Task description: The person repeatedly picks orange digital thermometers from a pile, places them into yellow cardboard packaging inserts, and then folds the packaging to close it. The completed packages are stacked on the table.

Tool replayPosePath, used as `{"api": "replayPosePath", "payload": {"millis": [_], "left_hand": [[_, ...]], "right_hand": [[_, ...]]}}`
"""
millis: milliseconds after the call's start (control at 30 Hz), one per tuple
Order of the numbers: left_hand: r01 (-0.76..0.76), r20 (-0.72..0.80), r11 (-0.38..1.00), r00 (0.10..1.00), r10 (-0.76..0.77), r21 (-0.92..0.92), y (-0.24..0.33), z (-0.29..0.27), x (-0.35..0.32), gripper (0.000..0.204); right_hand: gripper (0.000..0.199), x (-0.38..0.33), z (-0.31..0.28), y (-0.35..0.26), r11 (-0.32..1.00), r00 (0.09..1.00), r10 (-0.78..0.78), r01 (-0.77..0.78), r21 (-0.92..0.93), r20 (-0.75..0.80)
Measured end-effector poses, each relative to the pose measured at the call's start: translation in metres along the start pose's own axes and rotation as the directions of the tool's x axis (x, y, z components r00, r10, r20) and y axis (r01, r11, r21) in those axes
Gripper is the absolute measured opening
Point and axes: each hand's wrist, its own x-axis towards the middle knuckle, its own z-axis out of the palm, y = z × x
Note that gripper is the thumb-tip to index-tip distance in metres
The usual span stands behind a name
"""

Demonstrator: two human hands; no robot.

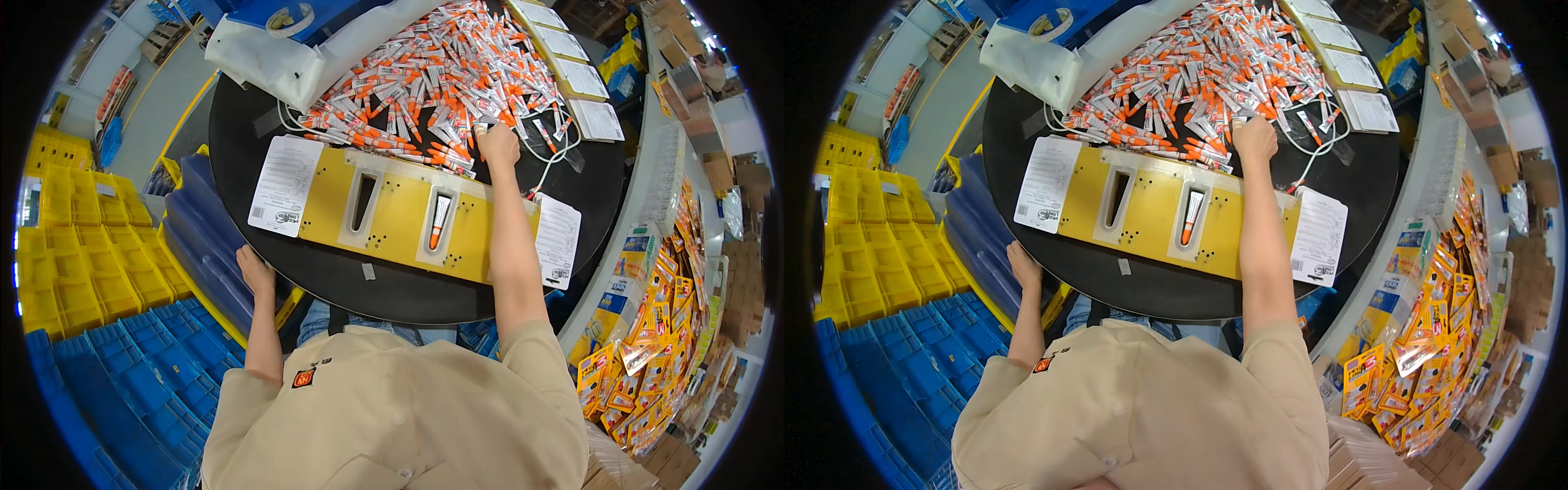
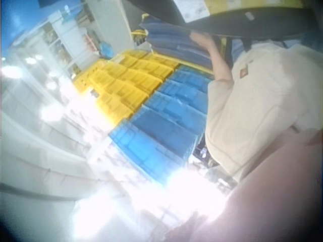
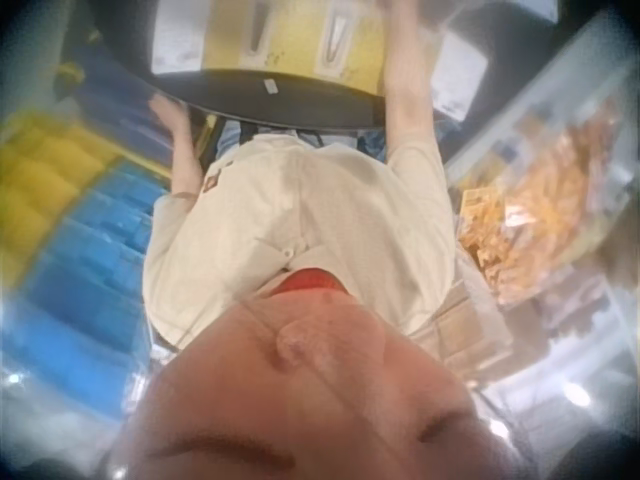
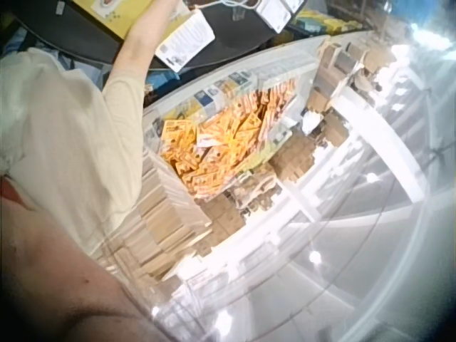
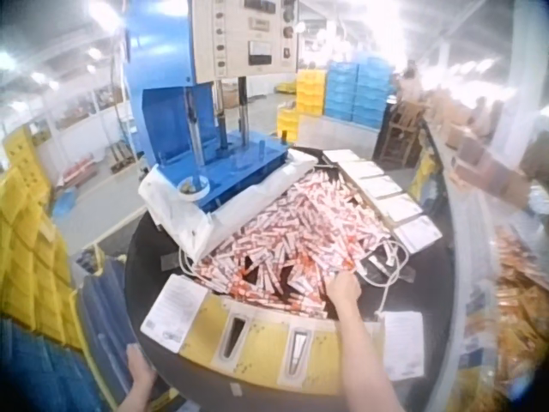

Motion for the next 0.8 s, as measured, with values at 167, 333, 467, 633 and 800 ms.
{"api": "replayPosePath", "payload": {"millis": [167, 333, 467, 633, 800], "left_hand": [[-0.042, -0.062, 0.999, 0.997, 0.040, -0.032, -0.010, -0.006, 0.002, 0.015], [-0.082, 0.017, 0.997, 0.997, 0.081, 0.008, -0.025, -0.015, 0.001, 0.016], [-0.168, 0.009, 0.985, 0.986, 0.169, -0.036, -0.020, -0.021, -0.005, 0.015], [0.374, 0.092, 0.927, 0.924, -0.372, -0.004, -0.005, -0.076, 0.007, 0.018], [0.119, 0.058, 0.579, 0.991, -0.122, -0.807, 0.048, -0.121, 0.055, 0.040]], "right_hand": [[0.039, 0.004, -0.006, 0.002, 0.988, 0.997, -0.056, 0.047, 0.146, 0.056], [0.026, -0.049, -0.014, 0.007, 0.651, 0.974, -0.215, 0.192, 0.734, -0.064], [0.018, -0.106, -0.024, 0.008, 0.617, 0.972, -0.219, 0.069, 0.784, 0.087], [0.011, -0.161, -0.035, 0.006, 0.487, 0.988, -0.122, -0.023, 0.873, 0.094], [0.042, -0.192, -0.032, -0.007, 0.476, 0.977, -0.200, 0.025, 0.879, 0.080]]}}
